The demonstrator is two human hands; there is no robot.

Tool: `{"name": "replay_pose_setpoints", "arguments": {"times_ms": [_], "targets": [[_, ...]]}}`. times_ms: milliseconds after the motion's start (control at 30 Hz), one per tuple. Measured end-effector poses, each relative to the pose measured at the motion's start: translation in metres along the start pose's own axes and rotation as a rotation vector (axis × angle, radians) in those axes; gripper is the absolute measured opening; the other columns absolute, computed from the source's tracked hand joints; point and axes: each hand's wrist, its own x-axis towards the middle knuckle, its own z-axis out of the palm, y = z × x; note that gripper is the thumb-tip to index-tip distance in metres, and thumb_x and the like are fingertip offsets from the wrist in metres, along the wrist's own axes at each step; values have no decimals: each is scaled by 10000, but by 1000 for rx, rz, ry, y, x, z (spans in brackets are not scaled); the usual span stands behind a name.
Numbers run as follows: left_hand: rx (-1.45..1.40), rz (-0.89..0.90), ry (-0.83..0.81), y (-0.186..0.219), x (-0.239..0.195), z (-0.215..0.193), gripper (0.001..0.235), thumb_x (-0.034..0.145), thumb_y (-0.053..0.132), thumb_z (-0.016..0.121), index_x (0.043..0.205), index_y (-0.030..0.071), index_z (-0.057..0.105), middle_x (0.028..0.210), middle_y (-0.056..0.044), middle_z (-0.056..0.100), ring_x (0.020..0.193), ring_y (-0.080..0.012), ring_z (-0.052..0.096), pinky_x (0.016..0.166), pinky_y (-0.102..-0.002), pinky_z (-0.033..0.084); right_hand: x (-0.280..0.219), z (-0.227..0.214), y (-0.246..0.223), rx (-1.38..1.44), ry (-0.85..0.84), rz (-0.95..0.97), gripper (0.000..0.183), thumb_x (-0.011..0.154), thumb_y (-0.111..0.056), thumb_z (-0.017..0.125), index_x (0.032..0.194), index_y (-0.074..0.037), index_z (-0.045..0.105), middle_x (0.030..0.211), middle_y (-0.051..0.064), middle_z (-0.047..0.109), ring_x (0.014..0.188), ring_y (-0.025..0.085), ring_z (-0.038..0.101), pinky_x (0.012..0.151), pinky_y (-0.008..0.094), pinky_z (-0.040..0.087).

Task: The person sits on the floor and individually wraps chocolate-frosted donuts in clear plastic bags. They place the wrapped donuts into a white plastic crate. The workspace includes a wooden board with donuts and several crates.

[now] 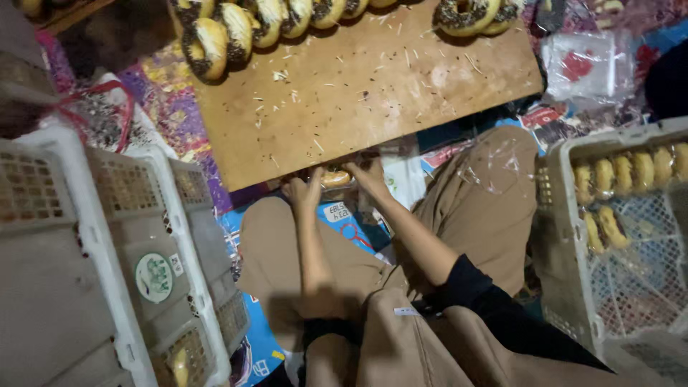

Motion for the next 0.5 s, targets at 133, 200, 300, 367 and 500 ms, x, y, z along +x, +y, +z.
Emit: {"name": "replay_pose_setpoints", "arguments": {"times_ms": [133, 200, 300, 367, 500], "targets": [[-107, -269, -318, -21, 17, -4, 650, 859, 528, 659, 1207, -8, 779, 1161, -149, 763, 1106, -206, 683, 1010, -352, 488, -5, -12, 7, 94, -259, 504, 565, 831, -319, 835, 1187, 94, 688, 1067, 119, 761, 905, 150, 725, 763, 297, 581], [-207, -330, -339, -18, 16, -9, 619, 874, 517, 660, 1224, 17, 759, 1202, -129, 746, 1128, -203, 672, 1009, -348, 486, -7, -10, 8, 34, -357, 681, 607, 805, -349, 840, 1182, 115, 739, 1054, 140, 771, 863, 165, 720, 717, 302, 563], [-342, -408, -420, -4, 1, -18, 575, 896, 502, 661, 1249, 54, 729, 1265, -98, 722, 1159, -198, 654, 1007, -341, 484, -14, 4, -3, 179, -464, 768, 676, 740, -341, 875, 1237, 84, 704, 1088, 118, 761, 888, 165, 720, 737, 289, 571], [-362, -308, -413, 17, -15, -26, 538, 956, 481, 606, 1302, 82, 703, 1298, -75, 707, 1168, -177, 649, 1021, -330, 478, -20, 11, -12, 359, -541, 709, 713, 735, -370, 867, 1297, 15, 657, 1127, 95, 745, 935, 163, 727, 787, 287, 599], [-569, -269, -476, 61, -63, -51, 630, 932, 408, 668, 1448, 67, 545, 1350, -71, 624, 1212, -212, 612, 1009, -383, 498, -46, -5, -44, 193, -484, 569, 804, 707, -398, 866, 1397, -76, 608, 1295, 81, 680, 1178, 187, 622, 984, 324, 503]]}}
